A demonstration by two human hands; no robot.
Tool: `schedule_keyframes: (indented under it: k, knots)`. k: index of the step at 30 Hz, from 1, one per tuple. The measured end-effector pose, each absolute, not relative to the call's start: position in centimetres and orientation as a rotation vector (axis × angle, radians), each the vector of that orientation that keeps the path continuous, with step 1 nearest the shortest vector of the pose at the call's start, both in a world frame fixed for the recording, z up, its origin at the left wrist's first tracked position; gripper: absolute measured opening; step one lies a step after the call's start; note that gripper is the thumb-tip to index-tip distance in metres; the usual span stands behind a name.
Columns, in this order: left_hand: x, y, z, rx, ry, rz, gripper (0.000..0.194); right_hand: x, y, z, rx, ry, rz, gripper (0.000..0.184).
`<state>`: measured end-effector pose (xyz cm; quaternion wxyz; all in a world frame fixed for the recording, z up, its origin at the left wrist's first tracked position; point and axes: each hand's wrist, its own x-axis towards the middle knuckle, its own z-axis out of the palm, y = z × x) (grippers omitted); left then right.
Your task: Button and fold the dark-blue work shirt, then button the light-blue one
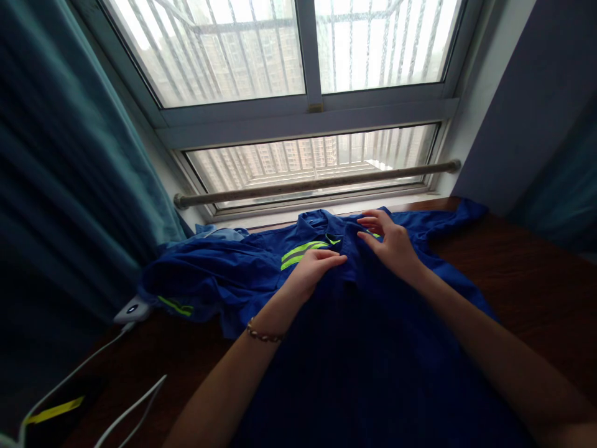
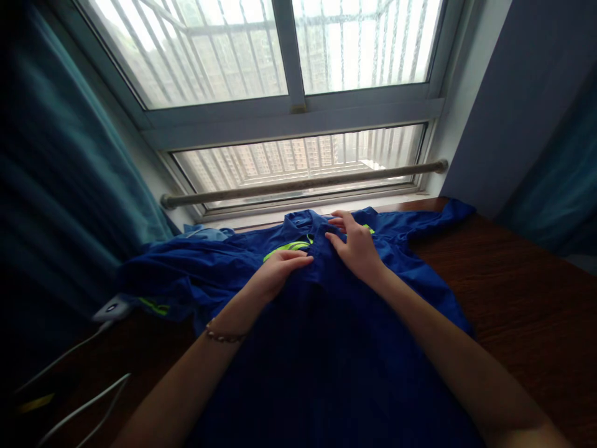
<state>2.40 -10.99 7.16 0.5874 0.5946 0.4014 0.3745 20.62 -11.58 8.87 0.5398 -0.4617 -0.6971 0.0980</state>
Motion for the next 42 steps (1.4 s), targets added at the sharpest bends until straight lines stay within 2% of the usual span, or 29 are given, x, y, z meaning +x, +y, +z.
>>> schedule_keyframes:
  k: [4, 9, 15, 19, 25, 28, 36, 42]
  knots:
    - [2.0, -10.9, 7.7, 1.056, 0.899, 0.863, 0.019, 19.1, -13.8, 9.3, -0.954, -2.006, 0.059, 0.006]
    - [2.1, -11.2, 7.8, 1.014, 0.895, 0.925, 0.016, 18.2, -15.0, 9.1, -0.924, -2.223, -0.086, 0.011]
    - [2.1, -11.2, 7.3, 0.983, 0.874, 0.912, 0.020, 17.9, -15.1, 9.0, -0.889, -2.313, -0.325, 0.020]
    - [2.2, -11.6, 7.4, 1.045, 0.885, 0.959, 0.020, 17.8, -15.0, 8.7, -0.937, -2.214, -0.187, 0.020]
    - [2.6, -12.3, 8.2, 1.224, 0.919, 1.097, 0.021, 17.7, -14.4, 8.3, -1.033, -2.054, 0.091, 0.004]
    - [2.3, -12.5, 8.8, 1.243, 0.920, 1.056, 0.024, 17.7, -14.3, 8.1, -0.988, -2.045, 0.089, 0.015]
    - [2.1, -12.4, 9.1, 1.379, 0.915, 1.025, 0.023, 18.5, -14.2, 8.6, -0.904, -2.151, 0.078, 0.027]
    - [1.5, -12.2, 9.3, 1.442, 0.861, 0.863, 0.025, 19.0, -14.2, 9.0, -0.955, -2.204, 0.022, 0.019]
